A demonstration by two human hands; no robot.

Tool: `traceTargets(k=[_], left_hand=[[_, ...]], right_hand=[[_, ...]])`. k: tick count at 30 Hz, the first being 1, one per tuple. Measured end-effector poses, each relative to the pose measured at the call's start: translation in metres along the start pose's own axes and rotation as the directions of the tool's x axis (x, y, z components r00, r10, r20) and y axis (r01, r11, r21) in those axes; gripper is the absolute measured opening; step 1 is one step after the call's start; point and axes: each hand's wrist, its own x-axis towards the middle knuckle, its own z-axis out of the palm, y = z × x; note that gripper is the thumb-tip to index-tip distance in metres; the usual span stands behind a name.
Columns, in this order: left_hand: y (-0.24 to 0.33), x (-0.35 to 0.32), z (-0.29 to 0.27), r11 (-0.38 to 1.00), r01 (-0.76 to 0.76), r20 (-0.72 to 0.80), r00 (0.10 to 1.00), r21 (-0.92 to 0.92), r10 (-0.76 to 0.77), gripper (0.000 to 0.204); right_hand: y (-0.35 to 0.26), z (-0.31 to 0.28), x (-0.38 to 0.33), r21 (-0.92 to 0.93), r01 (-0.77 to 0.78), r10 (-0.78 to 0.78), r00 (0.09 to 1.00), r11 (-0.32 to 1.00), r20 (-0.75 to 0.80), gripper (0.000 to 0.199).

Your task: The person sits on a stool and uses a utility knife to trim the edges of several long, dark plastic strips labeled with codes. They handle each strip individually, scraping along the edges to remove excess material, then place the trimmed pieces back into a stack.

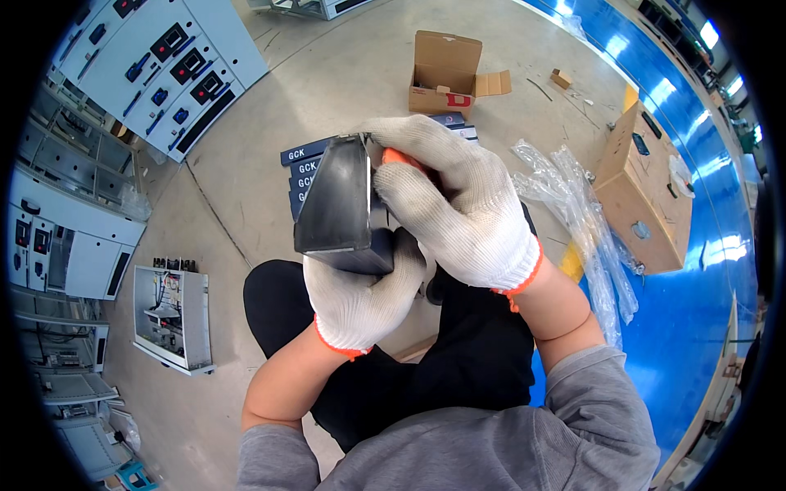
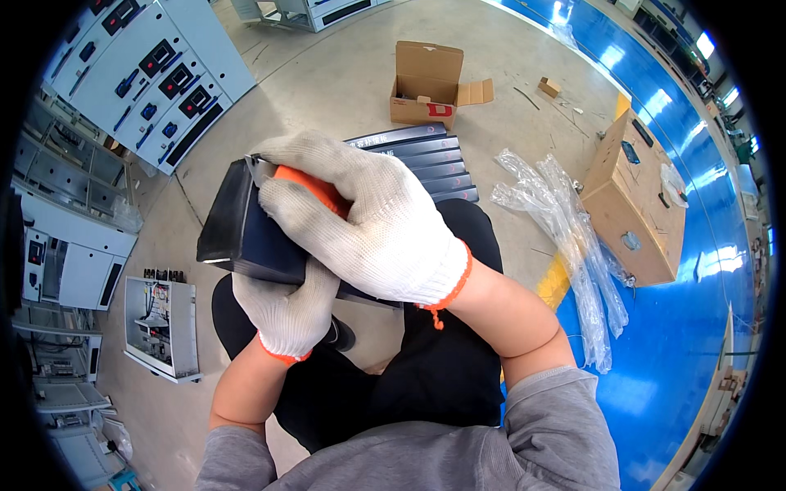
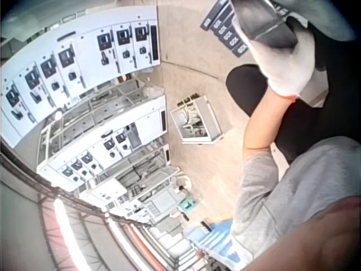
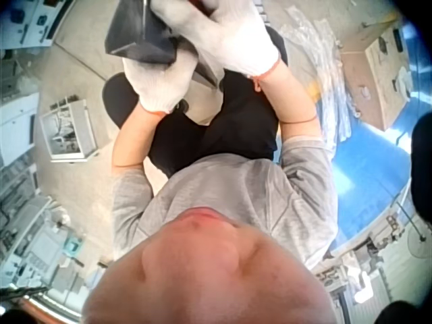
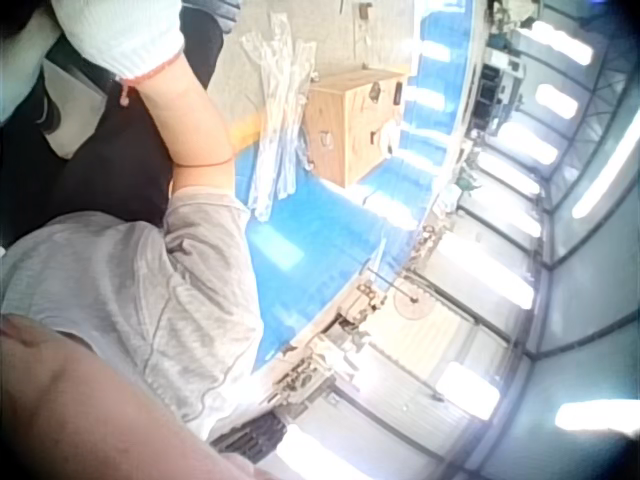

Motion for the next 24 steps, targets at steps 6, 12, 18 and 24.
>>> traceTargets(k=[6, 12, 18, 24], left_hand=[[0.007, 0.003, 0.006, 0.998, -0.048, 0.019, 0.999, -0.05, 0.049, 0.069], [0.013, 0.011, 0.018, 0.998, 0.017, -0.154, 0.988, -0.056, -0.025, 0.039], [0.01, 0.009, 0.013, 0.999, -0.018, -0.136, 0.991, -0.036, 0.013, 0.039], [0.016, 0.009, 0.014, 0.987, 0.016, -0.076, 0.997, -0.161, -0.028, 0.04]], right_hand=[[0.006, -0.005, -0.002, 0.036, -0.027, 0.028, 0.999, 0.999, -0.037, 0.024], [0.005, -0.01, 0.003, 0.211, -0.191, 0.191, 0.981, 0.959, 0.019, 0.03], [0.006, -0.017, 0.004, 0.195, -0.131, 0.123, 0.991, 0.972, 0.054, 0.031], [0.008, -0.022, 0.003, 0.207, -0.012, 0.023, 0.999, 0.978, -0.049, 0.021]])
